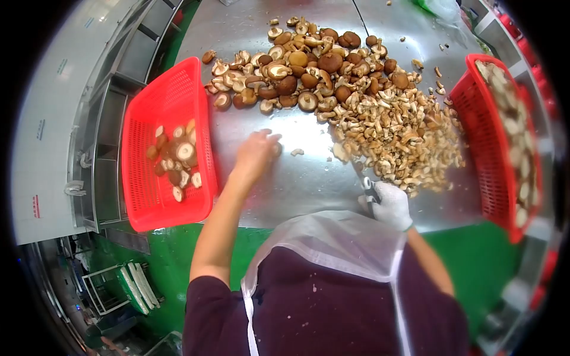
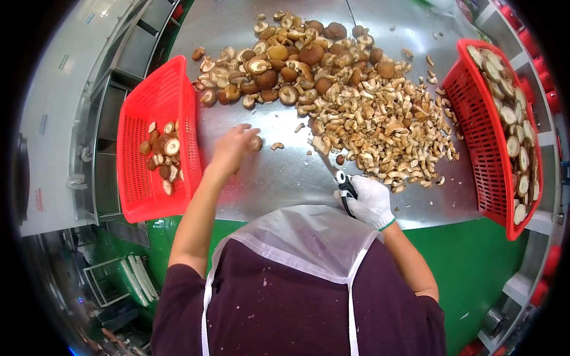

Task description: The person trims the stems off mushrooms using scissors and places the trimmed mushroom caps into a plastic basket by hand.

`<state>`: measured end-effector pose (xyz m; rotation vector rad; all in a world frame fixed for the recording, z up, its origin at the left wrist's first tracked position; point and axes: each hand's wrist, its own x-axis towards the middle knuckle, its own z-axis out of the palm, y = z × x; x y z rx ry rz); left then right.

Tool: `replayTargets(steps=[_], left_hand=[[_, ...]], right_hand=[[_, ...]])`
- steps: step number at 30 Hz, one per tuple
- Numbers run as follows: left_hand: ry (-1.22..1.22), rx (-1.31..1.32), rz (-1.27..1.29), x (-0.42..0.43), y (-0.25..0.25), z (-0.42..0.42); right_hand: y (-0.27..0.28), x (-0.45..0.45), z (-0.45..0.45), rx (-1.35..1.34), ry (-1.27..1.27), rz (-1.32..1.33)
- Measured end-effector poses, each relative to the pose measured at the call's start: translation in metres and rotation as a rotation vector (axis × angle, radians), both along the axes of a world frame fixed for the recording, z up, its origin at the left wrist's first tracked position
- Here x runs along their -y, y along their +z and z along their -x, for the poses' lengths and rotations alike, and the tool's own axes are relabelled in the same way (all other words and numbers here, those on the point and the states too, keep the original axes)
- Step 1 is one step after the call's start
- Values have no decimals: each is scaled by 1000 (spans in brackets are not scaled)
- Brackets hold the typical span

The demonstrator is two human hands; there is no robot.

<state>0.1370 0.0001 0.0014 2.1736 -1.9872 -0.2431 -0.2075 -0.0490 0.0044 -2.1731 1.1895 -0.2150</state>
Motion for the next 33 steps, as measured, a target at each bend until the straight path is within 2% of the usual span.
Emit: replayTargets(steps=[1, 4, 7, 8, 10, 13, 18, 21, 28, 33], left_hand=[[-30, 31, -92, 8, -15, 3], [106, 6, -265, 19, -42, -2], [116, -245, -120, 13, -66, -8], [257, -625, -158, 11, -73, -6], [546, -1379, -239, 8, -52, 15], [584, -1622, -173, 1, -15, 45], [476, -1972, -7, 1, -6, 72], [644, -2009, 63, 5, 12, 88], [624, -1972, 91, 4, 9, 106], [540, -2034, 101, -2, -1, 109]], right_hand=[[3, 1, -2, 8, 23, 46], [4, -2, 1, -8, 81, 162], [-3, -6, 6, -47, 76, 166], [-5, -7, 6, -70, 68, 151], [-2, -8, 0, -72, 71, 152], [12, -4, -14, -27, 111, 198], [23, 2, -25, -57, 169, 211], [23, 1, -24, -138, 175, 178], [31, 3, -26, -309, 113, 57], [31, 3, -24, -283, 76, 118]])
